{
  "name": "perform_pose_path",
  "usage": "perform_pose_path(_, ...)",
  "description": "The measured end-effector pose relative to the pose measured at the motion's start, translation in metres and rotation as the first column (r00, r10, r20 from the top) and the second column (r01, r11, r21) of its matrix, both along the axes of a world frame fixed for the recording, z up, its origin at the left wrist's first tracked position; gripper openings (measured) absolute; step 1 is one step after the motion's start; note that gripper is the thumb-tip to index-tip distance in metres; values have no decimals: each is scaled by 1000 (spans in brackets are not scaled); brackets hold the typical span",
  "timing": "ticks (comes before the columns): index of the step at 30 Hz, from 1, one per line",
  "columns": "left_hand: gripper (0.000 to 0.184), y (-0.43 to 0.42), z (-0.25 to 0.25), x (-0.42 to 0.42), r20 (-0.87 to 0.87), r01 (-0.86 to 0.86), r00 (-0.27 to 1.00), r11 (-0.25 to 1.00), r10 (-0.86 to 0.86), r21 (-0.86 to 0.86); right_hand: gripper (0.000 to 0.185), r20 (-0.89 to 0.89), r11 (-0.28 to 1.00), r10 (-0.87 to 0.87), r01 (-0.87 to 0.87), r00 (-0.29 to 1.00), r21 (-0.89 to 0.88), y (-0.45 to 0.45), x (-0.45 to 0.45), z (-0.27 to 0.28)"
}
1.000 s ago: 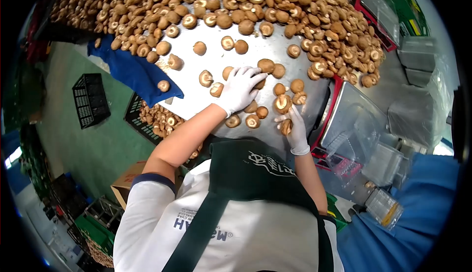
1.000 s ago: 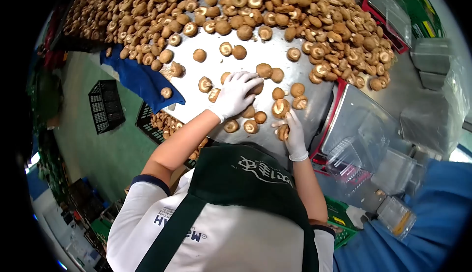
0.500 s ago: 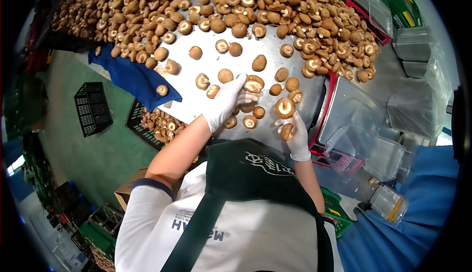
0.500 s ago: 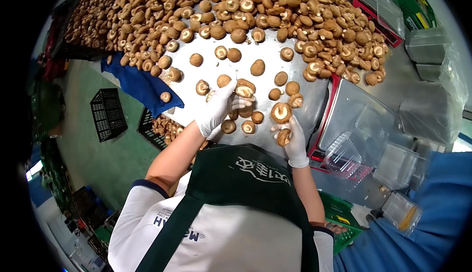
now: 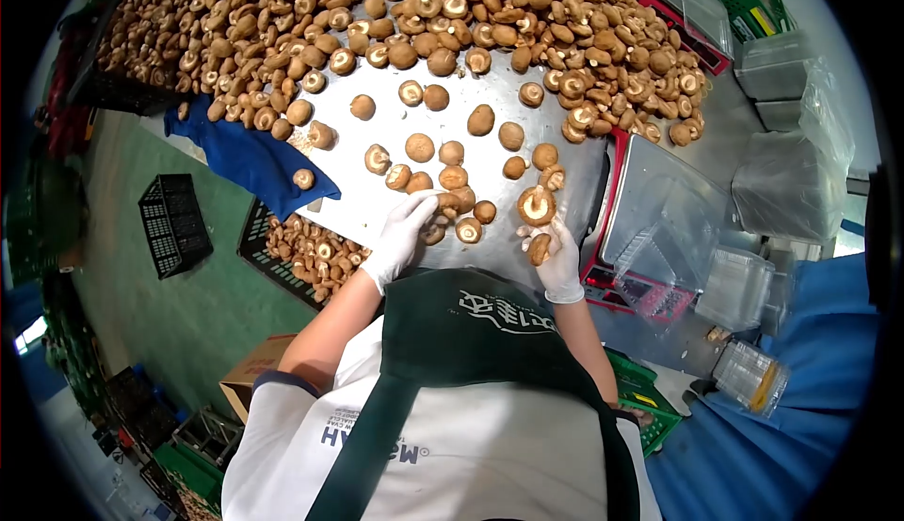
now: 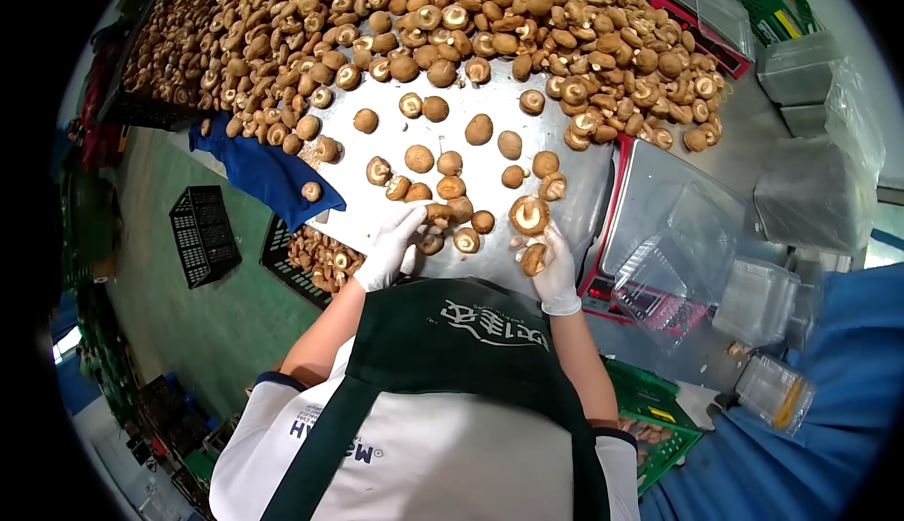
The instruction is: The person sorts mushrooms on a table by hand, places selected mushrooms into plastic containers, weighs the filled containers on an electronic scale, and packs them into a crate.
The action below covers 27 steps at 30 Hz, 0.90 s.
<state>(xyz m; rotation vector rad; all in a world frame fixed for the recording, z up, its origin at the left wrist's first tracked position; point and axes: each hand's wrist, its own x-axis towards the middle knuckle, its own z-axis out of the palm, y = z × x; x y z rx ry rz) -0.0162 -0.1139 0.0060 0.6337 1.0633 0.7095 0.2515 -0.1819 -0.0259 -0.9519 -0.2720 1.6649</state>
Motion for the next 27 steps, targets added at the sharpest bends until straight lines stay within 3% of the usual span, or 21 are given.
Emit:
perform_pose_path(2, 36, -5, 5, -6, -194, 18, 981, 991, 7, 132, 53, 107, 998, 35, -41, 994, 52, 3, -6, 20)
perform_pose_path(3, 38, -7, 7, -11, -184, -32, 981, 990, 57, 140, 68, 164, 988, 101, -119, 981, 102, 4, -3, 27)
perform_pose_path(6, 40, -8, 10, -35, -274, -135, 942, 967, 193, 216, 76, 286, 976, 79, -133, 955, 173, 5, -11, 40)
perform_pose_path(9, 39, -14, 3, -71, -390, -175, 871, 931, 298, 320, 77, 258, 969, 81, -137, 963, 207, 4, -12, 51)
perform_pose_path(12, 41, -24, -9, -112, -560, -81, 769, 916, 308, 392, 79, 283, 962, 45, -118, 958, 245, 3, -14, 55)
perform_pose_path(15, 45, -39, -14, -134, -625, -44, 720, 918, 303, 395, 79, 446, 959, 47, -166, 894, 232, 1, -15, 67)
perform_pose_path(16, 46, -43, -11, -135, -745, 69, 594, 903, 304, 423, 78, 526, 960, 59, -192, 848, 202, -1, -15, 75)
perform_pose_path(18, 45, -50, -5, -127, -752, 81, 561, 881, 346, 466, 77, 672, 963, 87, -235, 735, 132, -8, -14, 93)
perform_pose_path(19, 45, -50, -3, -120, -754, 113, 563, 872, 338, 476, 71, 812, 947, -6, -258, 583, 192, -14, -11, 94)
perform_pose_path(22, 44, -54, -2, -99, -752, 217, 577, 828, 319, 517, 67, 951, 920, -199, -288, 238, 265, -23, 4, 125)
perform_pose_path(23, 44, -54, -2, -90, -740, 228, 606, 828, 291, 512, 64, 967, 942, -188, -245, 174, 227, -27, 11, 134)
perform_pose_path(24, 44, -54, -1, -82, -727, 240, 634, 827, 263, 508, 64, 945, 985, -112, -93, 306, 147, -34, 16, 147)
perform_pose_path(25, 44, -54, 3, -75, -733, 270, 635, 819, 244, 507, 64, 961, 956, -244, -138, 127, 260, -40, 35, 148)
perform_pose_path(26, 44, -54, 2, -70, -687, 244, 685, 812, 244, 531, 65, 977, 976, -209, -46, 43, 211, -48, 49, 158)
perform_pose_path(27, 44, -54, 4, -66, -697, 252, 682, 824, 221, 508, 66, 961, 962, -274, -1, 33, 274, -54, 67, 164)
